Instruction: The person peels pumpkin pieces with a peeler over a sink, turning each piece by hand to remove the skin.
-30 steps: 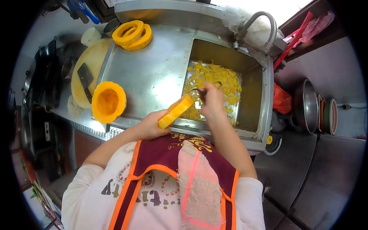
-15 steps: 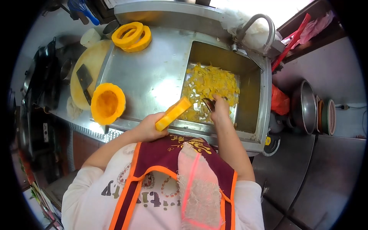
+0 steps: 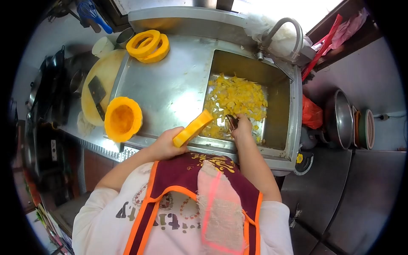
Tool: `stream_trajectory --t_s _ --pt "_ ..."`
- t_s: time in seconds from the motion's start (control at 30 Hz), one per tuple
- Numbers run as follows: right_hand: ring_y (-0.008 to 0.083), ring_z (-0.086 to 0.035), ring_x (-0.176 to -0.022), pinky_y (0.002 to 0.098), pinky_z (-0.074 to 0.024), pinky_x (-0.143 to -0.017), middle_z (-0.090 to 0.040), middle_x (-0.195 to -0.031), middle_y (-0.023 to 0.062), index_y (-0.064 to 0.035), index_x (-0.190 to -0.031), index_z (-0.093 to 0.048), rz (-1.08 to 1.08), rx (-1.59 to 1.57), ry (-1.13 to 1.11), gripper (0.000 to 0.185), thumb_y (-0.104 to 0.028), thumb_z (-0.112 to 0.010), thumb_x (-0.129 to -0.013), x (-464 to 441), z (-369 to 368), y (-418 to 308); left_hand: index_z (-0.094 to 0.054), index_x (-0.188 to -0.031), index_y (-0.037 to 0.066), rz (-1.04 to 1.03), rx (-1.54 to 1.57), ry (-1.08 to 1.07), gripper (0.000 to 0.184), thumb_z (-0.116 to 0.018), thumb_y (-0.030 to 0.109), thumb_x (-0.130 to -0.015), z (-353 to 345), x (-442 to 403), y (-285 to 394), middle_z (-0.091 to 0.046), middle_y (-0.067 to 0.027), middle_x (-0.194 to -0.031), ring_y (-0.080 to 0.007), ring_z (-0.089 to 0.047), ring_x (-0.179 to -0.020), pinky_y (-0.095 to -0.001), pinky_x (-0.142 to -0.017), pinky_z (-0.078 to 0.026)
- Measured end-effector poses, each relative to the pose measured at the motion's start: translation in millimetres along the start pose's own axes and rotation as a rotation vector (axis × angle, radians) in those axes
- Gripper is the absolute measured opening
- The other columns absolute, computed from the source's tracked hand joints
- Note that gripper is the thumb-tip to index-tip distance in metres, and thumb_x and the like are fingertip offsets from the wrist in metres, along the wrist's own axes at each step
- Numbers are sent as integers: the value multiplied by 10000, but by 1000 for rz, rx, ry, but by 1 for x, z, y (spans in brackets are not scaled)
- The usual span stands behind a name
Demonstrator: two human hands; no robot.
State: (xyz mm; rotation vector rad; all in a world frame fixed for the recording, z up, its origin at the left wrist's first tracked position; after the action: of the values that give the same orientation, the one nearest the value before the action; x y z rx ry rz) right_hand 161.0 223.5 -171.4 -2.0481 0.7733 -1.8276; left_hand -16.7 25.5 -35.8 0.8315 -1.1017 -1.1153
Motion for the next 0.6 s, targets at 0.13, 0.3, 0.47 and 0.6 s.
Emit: stream_trajectory --t_s 0.13,0.3,0.47,0.6 --pt "165 -548 -605 278 -467 -502 -523 -704 65 -62 -816 -508 85 80 -138 132 -152 -595 -774 26 -22 -18 -512 -900 26 -2 89 79 244 -634 92 -700 10 -9 -5 -544 -40 -750 -146 -543 -697 -272 -647 -435" --pt "187 -534 -567 312 -483 -536 -529 -676 32 -123 -781 -505 -91 114 -173 171 -248 -618 -751 13 6 -12 -509 -882 8 105 657 278 182 -589 83 -737 53 -19 -1 -540 -57 -714 -140 -538 -610 -260 -600 -438" --pt "183 -559 -558 359 -447 -589 -517 -577 20 -146 -636 -492 -75 -23 -161 163 -188 -586 -763 22 18 -28 -493 -987 -4 150 752 492 250 -562 114 -778 117 -32 1 -563 -87 -826 -170 -541 -725 -298 -672 -437" --pt "181 -568 -568 324 -507 -623 -555 -611 45 -83 -744 -519 139 -184 -476 92 -154 -556 -789 66 18 -97 -429 -1176 -10 52 783 754 421 -542 140 -799 163 -29 11 -550 -122 -1043 -207 -497 -995 -368 -860 -371"
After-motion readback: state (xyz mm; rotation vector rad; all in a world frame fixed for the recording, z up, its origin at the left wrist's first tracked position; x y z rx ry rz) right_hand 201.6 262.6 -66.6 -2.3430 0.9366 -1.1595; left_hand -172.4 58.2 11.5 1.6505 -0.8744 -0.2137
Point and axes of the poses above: each hand's wrist, its own x-axis away from the middle knuckle, its own z-axis out of the back of the hand, y = z × x, the point moved 3 cm from there along -x, towards the middle knuckle
